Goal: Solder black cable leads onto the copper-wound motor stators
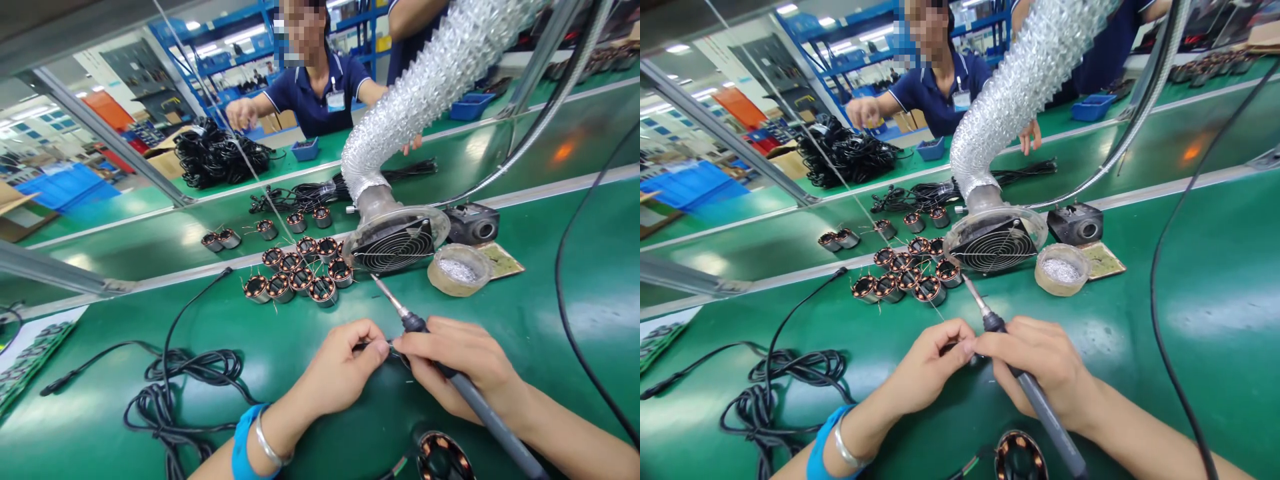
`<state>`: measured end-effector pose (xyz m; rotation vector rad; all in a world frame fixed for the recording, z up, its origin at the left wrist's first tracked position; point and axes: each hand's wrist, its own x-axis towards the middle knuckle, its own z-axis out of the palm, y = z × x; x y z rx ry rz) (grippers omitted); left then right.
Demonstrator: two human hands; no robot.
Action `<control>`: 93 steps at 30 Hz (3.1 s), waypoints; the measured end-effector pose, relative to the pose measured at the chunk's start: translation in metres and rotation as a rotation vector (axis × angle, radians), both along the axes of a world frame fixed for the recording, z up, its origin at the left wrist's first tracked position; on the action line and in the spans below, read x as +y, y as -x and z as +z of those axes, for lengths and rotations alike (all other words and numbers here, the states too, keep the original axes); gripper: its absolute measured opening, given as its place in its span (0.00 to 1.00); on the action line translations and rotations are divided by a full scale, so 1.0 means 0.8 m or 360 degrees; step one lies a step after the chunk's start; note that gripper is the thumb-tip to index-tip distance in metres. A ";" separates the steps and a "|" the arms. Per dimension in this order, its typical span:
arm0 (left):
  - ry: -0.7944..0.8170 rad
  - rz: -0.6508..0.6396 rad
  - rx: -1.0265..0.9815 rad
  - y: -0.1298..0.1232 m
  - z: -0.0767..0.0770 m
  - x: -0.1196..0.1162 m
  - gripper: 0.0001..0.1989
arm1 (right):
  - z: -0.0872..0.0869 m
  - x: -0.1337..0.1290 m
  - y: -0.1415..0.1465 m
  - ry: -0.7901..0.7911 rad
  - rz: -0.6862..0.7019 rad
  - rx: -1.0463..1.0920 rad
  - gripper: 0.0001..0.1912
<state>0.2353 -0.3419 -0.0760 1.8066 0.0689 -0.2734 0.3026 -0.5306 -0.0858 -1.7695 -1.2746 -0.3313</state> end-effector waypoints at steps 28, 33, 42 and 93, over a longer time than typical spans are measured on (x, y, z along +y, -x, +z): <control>0.0412 0.0527 0.0291 0.007 -0.015 -0.029 0.18 | 0.002 -0.008 0.001 0.0039 -0.0027 0.0128 0.16; 0.0310 0.0522 0.0200 0.005 -0.017 -0.031 0.16 | 0.029 -0.038 0.013 0.0071 -0.0180 0.0187 0.19; 0.0191 0.0464 0.0121 0.003 -0.019 -0.028 0.11 | 0.015 -0.060 0.017 -0.0008 -0.0382 0.0360 0.10; 0.0132 0.0096 0.0149 0.013 -0.014 -0.019 0.18 | -0.006 -0.023 0.019 -0.0144 -0.0244 0.0146 0.18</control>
